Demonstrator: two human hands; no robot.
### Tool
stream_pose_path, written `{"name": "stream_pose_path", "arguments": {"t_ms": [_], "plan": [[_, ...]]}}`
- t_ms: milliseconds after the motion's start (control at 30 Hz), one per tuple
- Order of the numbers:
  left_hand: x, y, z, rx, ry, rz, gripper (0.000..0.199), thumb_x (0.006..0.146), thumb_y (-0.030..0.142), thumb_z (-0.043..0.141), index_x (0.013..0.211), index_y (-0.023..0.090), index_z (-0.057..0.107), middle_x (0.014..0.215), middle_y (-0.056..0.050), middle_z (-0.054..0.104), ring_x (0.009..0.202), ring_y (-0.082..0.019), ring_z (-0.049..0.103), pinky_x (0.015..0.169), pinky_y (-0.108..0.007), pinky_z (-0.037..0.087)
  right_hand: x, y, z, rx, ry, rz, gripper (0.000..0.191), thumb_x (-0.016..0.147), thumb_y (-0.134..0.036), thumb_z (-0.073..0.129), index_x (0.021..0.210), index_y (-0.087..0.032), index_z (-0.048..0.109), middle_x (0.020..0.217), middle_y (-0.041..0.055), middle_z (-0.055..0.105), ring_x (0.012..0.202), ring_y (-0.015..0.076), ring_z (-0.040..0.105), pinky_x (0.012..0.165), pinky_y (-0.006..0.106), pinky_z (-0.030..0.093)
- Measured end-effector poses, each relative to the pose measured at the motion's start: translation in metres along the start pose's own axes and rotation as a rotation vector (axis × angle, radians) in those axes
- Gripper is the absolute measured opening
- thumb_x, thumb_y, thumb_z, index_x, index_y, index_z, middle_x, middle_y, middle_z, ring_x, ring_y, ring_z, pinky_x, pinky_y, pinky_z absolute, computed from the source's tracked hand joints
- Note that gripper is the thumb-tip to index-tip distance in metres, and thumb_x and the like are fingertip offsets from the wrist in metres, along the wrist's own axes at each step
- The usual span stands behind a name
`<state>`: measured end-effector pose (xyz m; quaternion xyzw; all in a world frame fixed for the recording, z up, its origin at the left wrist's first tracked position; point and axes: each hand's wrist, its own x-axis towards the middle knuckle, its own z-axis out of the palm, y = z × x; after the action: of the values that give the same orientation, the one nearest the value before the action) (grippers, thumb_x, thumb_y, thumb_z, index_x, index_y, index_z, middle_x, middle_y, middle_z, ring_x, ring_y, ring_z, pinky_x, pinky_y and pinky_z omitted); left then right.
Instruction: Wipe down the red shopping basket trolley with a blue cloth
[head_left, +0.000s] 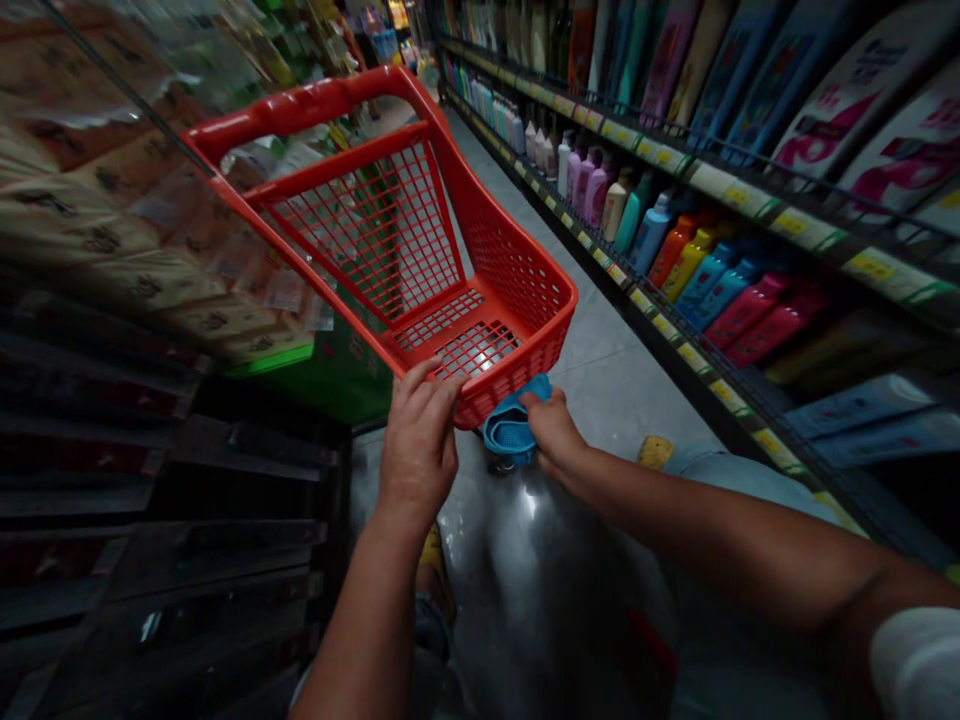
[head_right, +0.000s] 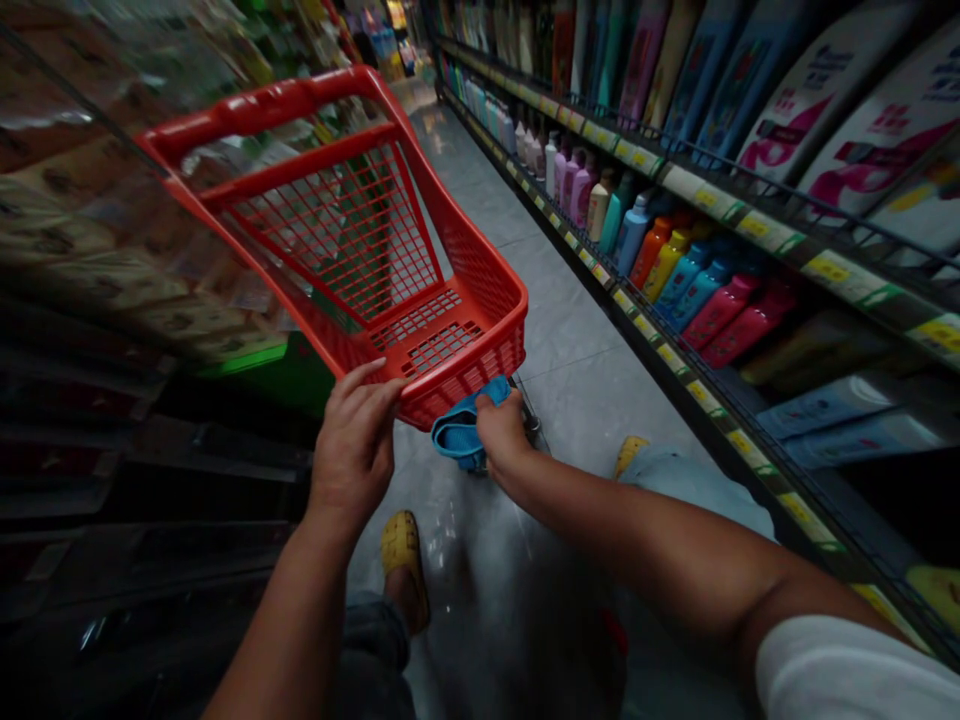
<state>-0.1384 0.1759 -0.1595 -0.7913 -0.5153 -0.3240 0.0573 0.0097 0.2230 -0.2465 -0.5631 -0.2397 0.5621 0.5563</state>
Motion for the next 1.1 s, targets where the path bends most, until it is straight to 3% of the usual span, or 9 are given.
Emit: {"name": "stream_pose_path", "arguments": {"t_ms": [133, 233, 300, 500, 667, 767, 867, 933, 1100], "plan": [[0.003, 0.001, -0.007, 0.073, -0.047, 0.097, 0.048, 0.097, 0.016, 0.047, 0.142, 0.033, 0.05, 0.134, -0.004, 0.067, 0.134, -0.021, 0.054, 0.122, -0.052, 0.028, 0.012, -0.037, -0.01, 0.013, 0.116, -0.012, 0.025, 0.078, -0.023, 0.06, 0.098, -0.027, 0.046, 0.075, -0.007, 0.06, 0.064, 0.0152, 0.061, 0.059, 0.027, 0.052], [0.012, -0.011, -0.014, 0.155, -0.019, 0.039, 0.049, 0.097, 0.032, 0.055, 0.145, 0.037, 0.047, 0.15, -0.005, 0.055, 0.146, -0.027, 0.043, 0.126, -0.062, 0.007, 0.03, -0.058, -0.018, 0.043, 0.175, -0.099, 0.027, 0.078, -0.021, 0.06, 0.099, -0.027, 0.044, 0.08, -0.0068, 0.06, 0.068, 0.0136, 0.061, 0.068, 0.028, 0.054], [0.018, -0.02, -0.015, 0.162, -0.017, -0.012, 0.049, 0.096, 0.04, 0.056, 0.144, 0.035, 0.049, 0.154, -0.008, 0.05, 0.148, -0.03, 0.039, 0.125, -0.065, 0.0, 0.035, -0.055, -0.02, 0.019, 0.183, -0.158, 0.027, 0.078, -0.022, 0.059, 0.1, -0.027, 0.045, 0.084, -0.006, 0.061, 0.072, 0.0133, 0.061, 0.073, 0.028, 0.053], [0.038, -0.025, -0.002, 0.155, 0.045, 0.008, 0.034, 0.096, 0.044, 0.056, 0.126, 0.029, 0.064, 0.132, -0.008, 0.063, 0.131, -0.024, 0.054, 0.127, -0.057, 0.015, 0.021, -0.035, -0.016, -0.01, 0.068, -0.05, 0.033, 0.076, -0.026, 0.06, 0.106, -0.026, 0.047, 0.08, -0.0057, 0.06, 0.069, 0.0149, 0.058, 0.069, 0.029, 0.051], [0.055, -0.032, 0.005, 0.103, 0.083, 0.068, 0.025, 0.092, 0.047, 0.06, 0.104, 0.03, 0.074, 0.111, -0.006, 0.067, 0.115, -0.025, 0.056, 0.115, -0.053, 0.038, 0.029, -0.072, -0.022, -0.043, 0.011, -0.449, 0.039, 0.077, -0.029, 0.064, 0.113, -0.026, 0.048, 0.099, -0.0016, 0.062, 0.089, 0.0162, 0.061, 0.089, 0.033, 0.05], [0.062, -0.027, 0.011, 0.065, 0.092, 0.102, 0.02, 0.091, 0.043, 0.063, 0.101, 0.03, 0.075, 0.105, -0.006, 0.068, 0.112, -0.025, 0.054, 0.105, -0.048, 0.045, 0.04, -0.07, -0.025, -0.009, 0.09, -0.311, 0.033, 0.077, -0.031, 0.059, 0.108, -0.027, 0.047, 0.088, -0.0037, 0.061, 0.08, 0.0156, 0.061, 0.078, 0.03, 0.052], [0.064, -0.012, 0.017, 0.068, 0.108, 0.091, 0.017, 0.092, 0.038, 0.063, 0.101, 0.032, 0.075, 0.105, -0.006, 0.068, 0.112, -0.025, 0.053, 0.102, -0.047, 0.046, 0.052, -0.06, -0.031, 0.025, 0.101, -0.007, 0.022, 0.075, -0.032, 0.058, 0.094, -0.027, 0.047, 0.069, -0.0066, 0.056, 0.064, 0.0162, 0.059, 0.058, 0.028, 0.049], [0.065, -0.005, 0.02, 0.068, 0.101, 0.095, 0.017, 0.092, 0.038, 0.063, 0.103, 0.033, 0.075, 0.107, -0.005, 0.067, 0.113, -0.024, 0.053, 0.103, -0.047, 0.046, 0.059, -0.064, -0.037, 0.039, 0.088, 0.075, 0.02, 0.073, -0.029, 0.06, 0.088, -0.026, 0.047, 0.063, -0.0076, 0.054, 0.057, 0.0161, 0.057, 0.051, 0.027, 0.047], [0.07, -0.017, 0.017, 0.106, 0.107, 0.005, 0.033, 0.093, 0.045, 0.06, 0.123, 0.034, 0.067, 0.126, -0.007, 0.063, 0.129, -0.028, 0.05, 0.122, -0.058, 0.024, 0.071, -0.093, -0.052, 0.051, 0.126, -0.189, 0.027, 0.07, -0.021, 0.061, 0.095, -0.026, 0.052, 0.067, -0.0096, 0.057, 0.057, 0.0124, 0.056, 0.055, 0.023, 0.049]]}}
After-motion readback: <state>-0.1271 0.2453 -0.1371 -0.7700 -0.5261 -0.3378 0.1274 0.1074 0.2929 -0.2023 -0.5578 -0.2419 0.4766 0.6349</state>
